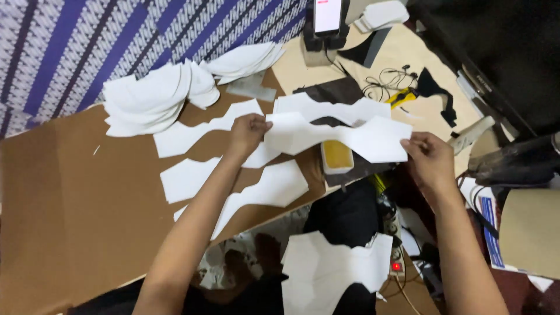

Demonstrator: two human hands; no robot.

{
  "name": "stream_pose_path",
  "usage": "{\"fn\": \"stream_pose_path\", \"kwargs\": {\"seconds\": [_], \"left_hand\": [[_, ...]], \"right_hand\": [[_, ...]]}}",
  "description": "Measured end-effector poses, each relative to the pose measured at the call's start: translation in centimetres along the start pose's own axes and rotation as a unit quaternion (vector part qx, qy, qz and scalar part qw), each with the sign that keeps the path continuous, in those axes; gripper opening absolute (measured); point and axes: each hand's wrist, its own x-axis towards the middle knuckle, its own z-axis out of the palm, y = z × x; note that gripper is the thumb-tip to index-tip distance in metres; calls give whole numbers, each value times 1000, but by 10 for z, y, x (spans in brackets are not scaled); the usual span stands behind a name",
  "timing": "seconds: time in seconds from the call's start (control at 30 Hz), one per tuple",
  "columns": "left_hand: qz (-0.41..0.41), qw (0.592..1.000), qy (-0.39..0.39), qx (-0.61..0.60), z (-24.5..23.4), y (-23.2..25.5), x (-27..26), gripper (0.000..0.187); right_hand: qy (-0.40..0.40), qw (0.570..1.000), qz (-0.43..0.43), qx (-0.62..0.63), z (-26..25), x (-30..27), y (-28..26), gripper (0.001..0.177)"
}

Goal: Applying glue to pre-cut leather pieces and arranging them on a workspace

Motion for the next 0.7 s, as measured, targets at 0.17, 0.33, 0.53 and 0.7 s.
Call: {"fn": "stream_pose_path", "kwargs": {"seconds": [0.17, 0.33, 0.53, 0.7], "left_hand": [[0, 995, 24, 100, 38, -36, 97, 28], [-8, 983, 15, 184, 66, -28, 117, 29], [22, 938, 22, 346, 58, 25, 68, 24], [239, 938, 147, 203, 33, 69, -25, 42]], "right_hand": [[37, 989, -104, -94, 13, 118, 79, 25], [57, 982, -91, -154, 30, 156, 98, 27], [59, 959, -170, -221, 37, 120, 78, 31], [131, 943, -234, -196, 7, 14, 52, 30]]}}
